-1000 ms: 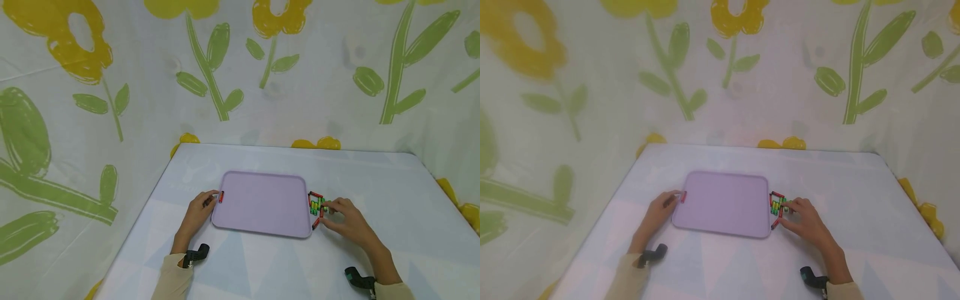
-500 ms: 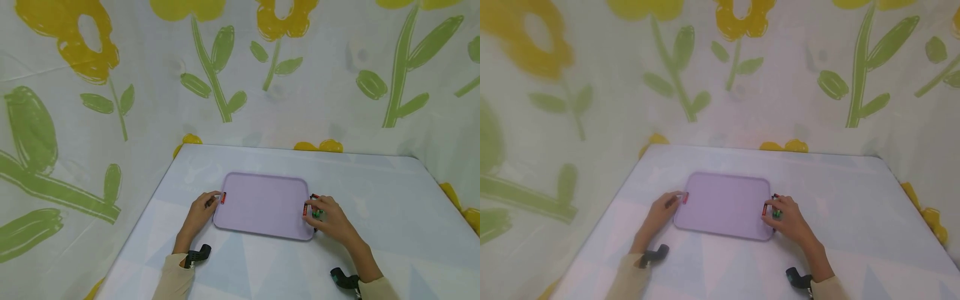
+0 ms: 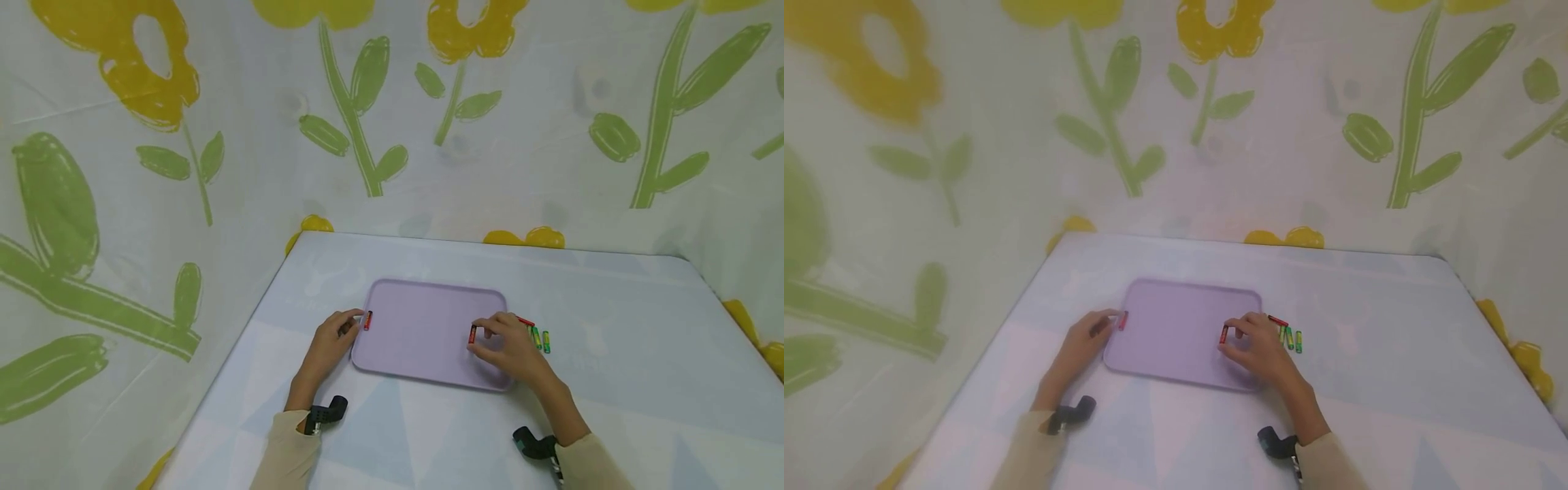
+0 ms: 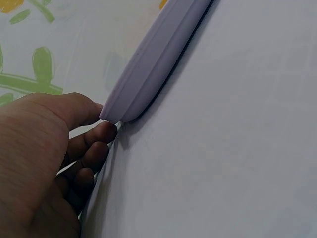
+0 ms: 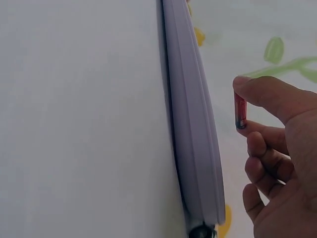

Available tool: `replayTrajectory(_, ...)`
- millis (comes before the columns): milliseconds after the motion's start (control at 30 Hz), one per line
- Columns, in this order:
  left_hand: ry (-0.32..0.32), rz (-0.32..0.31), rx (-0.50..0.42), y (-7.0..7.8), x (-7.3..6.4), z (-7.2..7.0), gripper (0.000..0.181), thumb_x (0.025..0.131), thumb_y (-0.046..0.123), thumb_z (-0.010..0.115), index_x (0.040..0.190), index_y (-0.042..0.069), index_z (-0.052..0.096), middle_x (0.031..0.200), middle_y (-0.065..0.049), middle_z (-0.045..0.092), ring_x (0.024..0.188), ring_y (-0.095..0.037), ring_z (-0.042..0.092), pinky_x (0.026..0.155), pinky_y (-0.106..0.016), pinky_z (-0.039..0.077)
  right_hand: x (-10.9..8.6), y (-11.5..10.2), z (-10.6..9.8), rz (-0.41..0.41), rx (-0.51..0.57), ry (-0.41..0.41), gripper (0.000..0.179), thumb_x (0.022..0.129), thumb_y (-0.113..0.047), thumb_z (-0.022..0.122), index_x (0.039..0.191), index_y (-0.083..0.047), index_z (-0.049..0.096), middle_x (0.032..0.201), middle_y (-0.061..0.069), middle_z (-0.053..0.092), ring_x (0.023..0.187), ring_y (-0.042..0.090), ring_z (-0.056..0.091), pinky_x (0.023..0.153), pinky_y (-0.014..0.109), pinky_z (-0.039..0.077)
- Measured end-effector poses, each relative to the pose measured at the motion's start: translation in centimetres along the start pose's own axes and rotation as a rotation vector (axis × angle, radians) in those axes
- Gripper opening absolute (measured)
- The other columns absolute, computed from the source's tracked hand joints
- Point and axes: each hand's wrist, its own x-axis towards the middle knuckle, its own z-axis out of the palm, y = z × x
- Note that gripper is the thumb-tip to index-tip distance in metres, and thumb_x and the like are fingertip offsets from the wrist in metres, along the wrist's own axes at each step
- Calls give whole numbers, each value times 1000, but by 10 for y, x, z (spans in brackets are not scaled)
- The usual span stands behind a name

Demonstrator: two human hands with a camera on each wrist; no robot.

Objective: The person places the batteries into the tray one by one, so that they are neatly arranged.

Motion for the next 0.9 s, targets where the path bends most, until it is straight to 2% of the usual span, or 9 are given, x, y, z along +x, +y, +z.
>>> replayTrajectory(467, 24, 21, 8, 3, -1, 1, 29, 100, 16, 63, 129, 19, 67, 94, 4, 59, 85, -13, 53, 75, -32, 46, 29, -23, 34, -8, 87, -64, 39, 82, -24, 85, 115, -7, 73, 89, -2, 55, 94, 19, 45, 82, 42, 34)
replayTrajectory(900, 26, 30, 2, 3, -1, 0, 29, 100, 18, 63, 129, 20, 67, 93, 5, 59, 84, -13, 53, 74, -32, 46, 48, -34, 65, -29, 130, -67, 39, 81, -24, 85, 115, -7, 73, 88, -2, 54, 92, 19, 44, 83, 43, 32)
